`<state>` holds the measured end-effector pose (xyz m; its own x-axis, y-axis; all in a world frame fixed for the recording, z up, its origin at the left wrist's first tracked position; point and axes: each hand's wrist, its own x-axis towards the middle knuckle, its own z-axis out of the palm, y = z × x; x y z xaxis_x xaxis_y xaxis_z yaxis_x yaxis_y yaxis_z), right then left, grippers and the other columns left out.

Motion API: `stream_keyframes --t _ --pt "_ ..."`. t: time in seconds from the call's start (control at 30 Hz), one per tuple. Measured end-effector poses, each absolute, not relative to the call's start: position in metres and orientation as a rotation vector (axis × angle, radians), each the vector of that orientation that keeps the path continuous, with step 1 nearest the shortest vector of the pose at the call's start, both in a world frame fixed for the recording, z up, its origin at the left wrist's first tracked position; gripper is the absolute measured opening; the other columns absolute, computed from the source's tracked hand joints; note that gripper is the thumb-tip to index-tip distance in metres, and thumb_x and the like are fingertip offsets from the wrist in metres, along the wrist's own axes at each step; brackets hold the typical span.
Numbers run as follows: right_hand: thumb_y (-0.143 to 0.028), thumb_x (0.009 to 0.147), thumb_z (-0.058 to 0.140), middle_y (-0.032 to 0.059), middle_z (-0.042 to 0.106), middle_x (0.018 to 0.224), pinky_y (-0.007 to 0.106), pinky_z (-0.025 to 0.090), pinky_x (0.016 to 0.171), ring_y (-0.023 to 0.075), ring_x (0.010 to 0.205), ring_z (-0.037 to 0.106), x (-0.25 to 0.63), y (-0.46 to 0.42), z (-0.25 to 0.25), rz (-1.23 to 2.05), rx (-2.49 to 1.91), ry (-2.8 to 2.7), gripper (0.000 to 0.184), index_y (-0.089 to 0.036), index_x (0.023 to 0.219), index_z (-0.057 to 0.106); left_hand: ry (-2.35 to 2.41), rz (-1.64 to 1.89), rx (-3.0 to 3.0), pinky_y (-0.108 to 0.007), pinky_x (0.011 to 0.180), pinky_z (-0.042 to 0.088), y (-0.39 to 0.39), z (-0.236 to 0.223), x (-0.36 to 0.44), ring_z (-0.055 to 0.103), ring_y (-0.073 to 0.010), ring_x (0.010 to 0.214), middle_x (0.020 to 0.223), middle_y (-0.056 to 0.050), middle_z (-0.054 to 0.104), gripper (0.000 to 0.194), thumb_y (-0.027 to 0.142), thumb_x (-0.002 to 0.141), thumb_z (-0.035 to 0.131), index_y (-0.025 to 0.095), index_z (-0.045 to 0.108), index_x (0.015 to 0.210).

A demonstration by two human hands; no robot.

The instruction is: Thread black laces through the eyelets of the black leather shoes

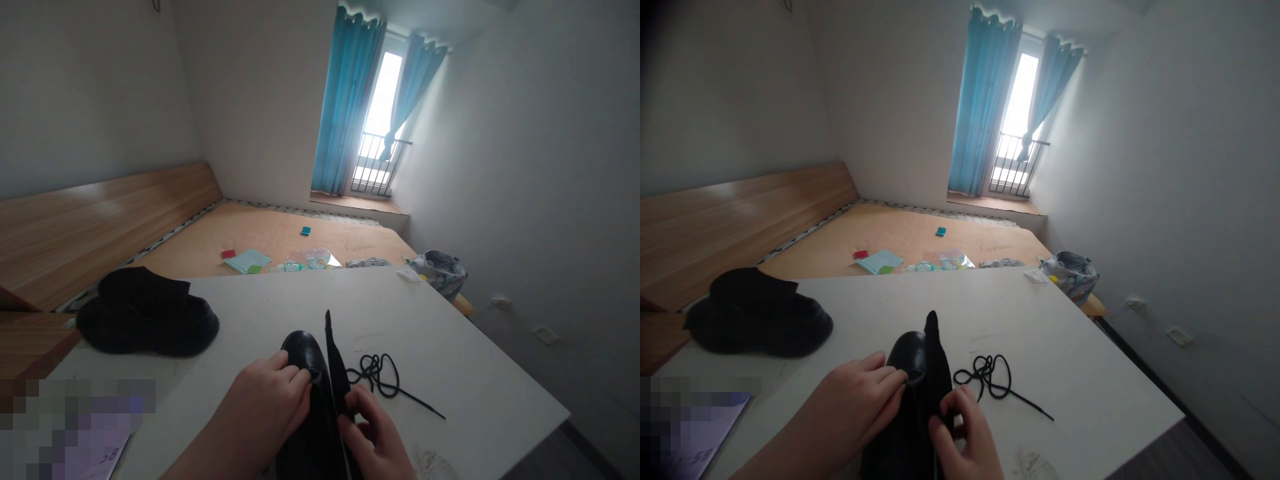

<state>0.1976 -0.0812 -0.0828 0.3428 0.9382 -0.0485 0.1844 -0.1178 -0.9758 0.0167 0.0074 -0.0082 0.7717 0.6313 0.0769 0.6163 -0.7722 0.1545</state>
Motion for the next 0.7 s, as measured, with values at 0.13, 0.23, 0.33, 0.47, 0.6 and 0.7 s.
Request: stream_keyframes --t 0.13,0.23,0.33,0.47,0.6,0.7 --pt "-0.06 0.069 0.07 0.0044 0.063 0.076 0.035 0.051 0.074 0.0206 0.072 0.059 0.204 -0.086 -0.06 1.274 -1.323 -0.701 0.042 -0.019 0.077 0.066 1.032 0.136 2.81 -0.035 0.068 0.045 0.004 -0.005 0.016 0.06 -0.0236 0.08 0.077 -0.004 0.068 0.026 0.015 0.093 0.042 0.02 0.063 0.079" --pt "-0.058 0.07 0.069 0.0019 0.055 0.067 0.045 0.05 0.089 0.0187 0.066 0.057 0.19 -0.085 -0.047 1.531 -0.831 -0.495 0.039 -0.019 0.063 0.063 1.048 0.11 2.79 -0.036 0.07 0.046 0.003 -0.002 0.017 0.06 -0.0248 0.082 0.081 -0.005 0.069 0.024 0.017 0.094 0.043 0.02 0.064 0.084" --pt "-0.051 0.073 0.067 0.0029 0.055 0.065 0.046 0.046 0.098 0.0204 0.072 0.058 0.171 -0.082 -0.042 1.529 -0.645 -0.395 0.033 -0.02 0.061 0.065 1.03 0.089 2.805 -0.037 0.071 0.047 0.004 -0.001 0.018 0.06 -0.0257 0.084 0.083 -0.005 0.069 0.022 0.016 0.094 0.043 0.02 0.064 0.088" --pt "-0.046 0.075 0.069 0.0046 0.064 0.073 0.041 0.047 0.101 0.0215 0.083 0.063 0.179 -0.081 -0.048 1.513 -0.658 -0.364 0.027 -0.021 0.067 0.07 1.011 0.052 2.82 -0.039 0.075 0.051 0.003 -0.004 0.018 0.061 -0.0269 0.088 0.093 -0.006 0.067 0.013 0.013 0.088 0.054 0.019 0.062 0.096" --pt "-0.037 0.074 0.074 0.0057 0.072 0.08 0.041 0.046 0.103 0.0225 0.09 0.068 0.202 -0.084 -0.058 1.46 -0.75 -0.279 0.02 -0.017 0.076 0.074 0.912 0.255 2.896 -0.042 0.083 0.052 0.004 -0.016 0.012 0.062 -0.0259 0.096 0.107 -0.007 0.064 0.027 0.002 0.085 0.054 0.02 0.061 0.103" --pt "-0.038 0.076 0.073 0.0069 0.071 0.077 0.047 0.048 0.1 0.0256 0.089 0.068 0.204 -0.083 -0.061 1.376 -0.865 -0.32 0.021 -0.017 0.075 0.072 0.663 0.507 2.991 -0.042 0.099 0.046 0.008 -0.026 0.01 0.052 -0.0284 0.123 0.125 -0.007 0.059 0.018 0.006 0.086 0.06 0.022 0.064 0.094"
